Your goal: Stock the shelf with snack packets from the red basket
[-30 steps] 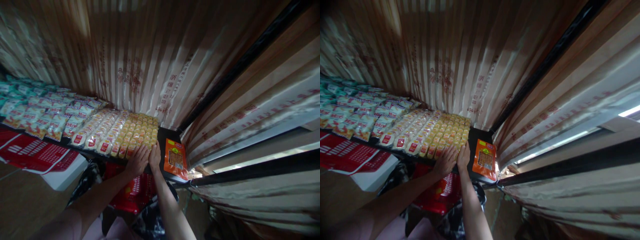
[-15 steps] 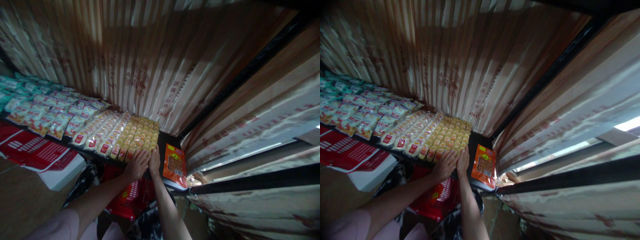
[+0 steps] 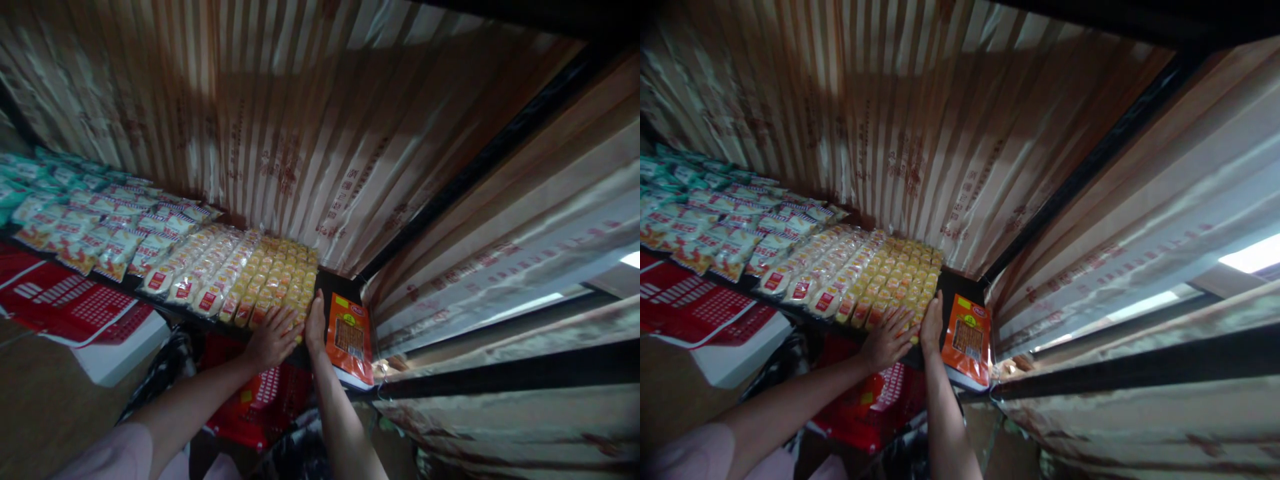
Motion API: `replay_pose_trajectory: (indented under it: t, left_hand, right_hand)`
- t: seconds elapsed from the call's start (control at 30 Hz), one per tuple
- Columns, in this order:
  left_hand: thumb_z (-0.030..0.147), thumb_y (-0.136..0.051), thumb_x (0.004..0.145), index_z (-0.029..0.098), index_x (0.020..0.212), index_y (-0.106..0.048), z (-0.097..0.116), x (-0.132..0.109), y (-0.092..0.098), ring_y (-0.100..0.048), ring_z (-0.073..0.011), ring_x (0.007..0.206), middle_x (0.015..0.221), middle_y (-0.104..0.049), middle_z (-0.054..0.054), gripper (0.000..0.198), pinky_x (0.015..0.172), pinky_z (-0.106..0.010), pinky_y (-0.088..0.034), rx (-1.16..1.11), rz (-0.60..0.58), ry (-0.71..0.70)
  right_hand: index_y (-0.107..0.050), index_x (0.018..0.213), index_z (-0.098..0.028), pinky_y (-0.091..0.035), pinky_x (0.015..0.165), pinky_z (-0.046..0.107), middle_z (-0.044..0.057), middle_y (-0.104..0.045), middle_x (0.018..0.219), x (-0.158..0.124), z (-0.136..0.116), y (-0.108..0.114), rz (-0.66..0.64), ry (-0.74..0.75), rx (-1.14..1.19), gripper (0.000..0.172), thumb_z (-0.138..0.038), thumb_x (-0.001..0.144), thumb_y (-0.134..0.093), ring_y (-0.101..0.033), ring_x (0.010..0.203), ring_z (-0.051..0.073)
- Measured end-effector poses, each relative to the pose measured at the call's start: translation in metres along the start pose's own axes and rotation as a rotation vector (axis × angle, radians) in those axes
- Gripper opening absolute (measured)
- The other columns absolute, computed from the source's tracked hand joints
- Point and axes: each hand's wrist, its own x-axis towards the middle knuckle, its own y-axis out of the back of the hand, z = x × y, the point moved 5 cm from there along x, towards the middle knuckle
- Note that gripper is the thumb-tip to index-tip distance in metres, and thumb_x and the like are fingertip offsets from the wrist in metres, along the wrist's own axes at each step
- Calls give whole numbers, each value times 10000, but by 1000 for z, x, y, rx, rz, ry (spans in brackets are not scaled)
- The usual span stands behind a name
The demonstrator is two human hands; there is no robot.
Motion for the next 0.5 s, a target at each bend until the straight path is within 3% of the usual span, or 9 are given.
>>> replay_pose_trajectory:
  t: [0.23, 0.5]
  left_hand:
    - [349, -524, 904, 247, 1319, -524, 0, 0, -5, -279, -278, 1400, 1479, -404, -61, 428, 1117, -500, -273, 9, 15, 26]
    - [391, -541, 891, 276, 1360, -479, -1, -1, -6, -283, -274, 1398, 1477, -403, -77, 487, 1130, -494, -241, 22, 27, 19]
  right_hand:
    - [-441, 1397, -194, -331, 1082, 355, 96, -447, 1440, 1, -2, -11, -18, 28, -16, 735, -654, 898, -160, -379, 1347, 211]
    - [-469, 1377, -180, -351, 1057, 337, 113, -493, 1400, 15, 2, 1, 51, 44, -63, 754, -648, 899, -123, -436, 1299, 218]
